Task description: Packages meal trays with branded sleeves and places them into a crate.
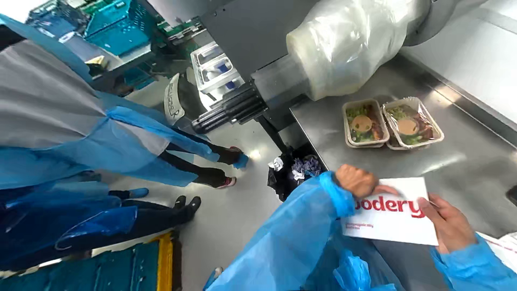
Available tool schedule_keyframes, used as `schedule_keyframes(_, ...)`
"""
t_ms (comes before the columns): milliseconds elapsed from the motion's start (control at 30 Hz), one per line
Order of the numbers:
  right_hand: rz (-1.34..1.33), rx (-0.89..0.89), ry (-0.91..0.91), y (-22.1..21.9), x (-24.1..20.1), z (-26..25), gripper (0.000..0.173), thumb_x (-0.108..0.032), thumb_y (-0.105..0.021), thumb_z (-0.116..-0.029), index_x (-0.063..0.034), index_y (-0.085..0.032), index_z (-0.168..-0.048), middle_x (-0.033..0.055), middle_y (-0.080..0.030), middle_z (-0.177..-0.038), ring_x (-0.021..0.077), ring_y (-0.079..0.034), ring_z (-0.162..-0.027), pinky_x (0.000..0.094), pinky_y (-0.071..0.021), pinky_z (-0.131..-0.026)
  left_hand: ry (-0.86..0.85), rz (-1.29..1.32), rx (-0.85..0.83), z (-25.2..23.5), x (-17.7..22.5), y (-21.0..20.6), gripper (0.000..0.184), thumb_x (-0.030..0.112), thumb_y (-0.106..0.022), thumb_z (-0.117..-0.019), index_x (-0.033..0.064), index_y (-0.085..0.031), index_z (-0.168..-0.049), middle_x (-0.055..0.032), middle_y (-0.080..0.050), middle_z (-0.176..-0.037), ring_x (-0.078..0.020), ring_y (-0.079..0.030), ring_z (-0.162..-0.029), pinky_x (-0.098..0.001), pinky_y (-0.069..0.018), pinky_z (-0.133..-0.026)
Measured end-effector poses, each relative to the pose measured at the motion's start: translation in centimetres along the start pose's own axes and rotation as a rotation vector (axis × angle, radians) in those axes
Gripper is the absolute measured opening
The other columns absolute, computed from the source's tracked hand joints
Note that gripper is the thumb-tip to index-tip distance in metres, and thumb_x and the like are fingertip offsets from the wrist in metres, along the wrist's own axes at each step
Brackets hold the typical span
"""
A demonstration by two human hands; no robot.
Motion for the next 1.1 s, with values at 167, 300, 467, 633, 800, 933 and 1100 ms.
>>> schedule_keyframes(167, -0.163, 0.065, -0.253, 0.5, 5.3, -0.6, 0.025, -0.016, -0.063, -0.0958, 0.0008, -0.063, -0.115, 0.0027, -0.075, -0.090, 0.0103, -0.073, -0.081, 0.0300, -0.0640, -0.074, 0.004, 0.089, 0.299, -12.5, -4.3, 5.3, 0.044, 0.038, -0.050, -0.1079, 0.0001, -0.072, -0.113, -0.0220, -0.073, -0.104, -0.0385, -0.072, -0.101, -0.0587, -0.0570, -0.088)
schedule_keyframes(300, -0.292, 0.330, -0.381, 1.8, 10.0, -2.5, 0.034, -0.028, -0.046, -0.1084, -0.0002, -0.058, -0.124, -0.0010, -0.070, -0.091, 0.0019, -0.069, -0.079, 0.0238, -0.0607, -0.073, 0.288, 0.121, 0.208, -20.8, -16.9, 7.2, 0.083, 0.054, -0.064, -0.0976, -0.0049, -0.041, -0.151, -0.0284, -0.050, -0.148, -0.0415, -0.051, -0.137, -0.0571, -0.0405, -0.115)
schedule_keyframes(467, -0.374, 0.434, -0.389, 1.6, 13.3, -4.1, 0.048, -0.038, -0.037, -0.1107, -0.0007, -0.045, -0.141, 0.0020, -0.064, -0.108, -0.0012, -0.063, -0.090, 0.0218, -0.0563, -0.080, 0.272, 0.542, 0.023, -17.5, -20.5, 2.8, 0.056, 0.038, -0.071, -0.0974, -0.0062, -0.060, -0.130, -0.0279, -0.066, -0.121, -0.0383, -0.065, -0.113, -0.0567, -0.0500, -0.103)
schedule_keyframes(633, -0.476, 0.358, -0.393, 3.1, 10.8, -2.1, 0.039, -0.034, -0.023, -0.1131, -0.0085, -0.042, -0.136, -0.0079, -0.063, -0.099, -0.0083, -0.062, -0.086, 0.0148, -0.0559, -0.074, 0.351, 1.366, 0.361, -5.0, -20.1, -5.1, 0.036, 0.023, -0.056, -0.1060, -0.0060, -0.060, -0.128, -0.0178, -0.071, -0.108, -0.0217, -0.071, -0.095, -0.0430, -0.0599, -0.089)
schedule_keyframes(800, -0.330, 0.319, -0.304, 4.2, 8.7, -0.7, 0.036, -0.036, -0.041, -0.1092, -0.0104, -0.048, -0.133, -0.0088, -0.066, -0.100, -0.0055, -0.064, -0.087, 0.0174, -0.0569, -0.077, 0.469, 1.522, 0.550, 6.9, -15.6, -9.5, 0.058, 0.035, -0.066, -0.0993, 0.0197, -0.038, -0.148, -0.0115, -0.068, -0.120, -0.0231, -0.071, -0.093, -0.0439, -0.0612, -0.079)
schedule_keyframes(933, -0.280, 0.239, -0.324, 1.1, 4.8, 2.2, 0.034, -0.035, -0.043, -0.1083, -0.0103, -0.051, -0.130, -0.0061, -0.067, -0.096, -0.0004, -0.067, -0.084, 0.0217, -0.0600, -0.074, 0.414, 1.853, 0.633, 14.2, -12.6, -12.1, 0.056, 0.031, -0.066, -0.0962, 0.0127, -0.047, -0.146, -0.0114, -0.071, -0.118, -0.0223, -0.072, -0.098, -0.0426, -0.0620, -0.085)
schedule_keyframes(1100, -0.552, -0.061, -0.058, -2.3, -1.4, 10.1, 0.024, -0.048, -0.078, -0.0821, -0.0285, -0.074, -0.096, -0.0103, -0.076, -0.092, -0.0006, -0.071, -0.089, 0.0214, -0.0614, -0.078, 0.339, 1.915, 0.700, 23.9, -11.1, -12.4, 0.054, 0.032, -0.073, -0.0909, 0.0057, -0.053, -0.134, -0.0086, -0.075, -0.105, -0.0182, -0.075, -0.093, -0.0395, -0.0627, -0.086)
Point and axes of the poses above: each hand's wrist, its own z-axis away from the middle knuckle, its own y-axis out of the back of the hand, x = y × z, the point moved 8 cm from there along -z, towards the middle knuckle
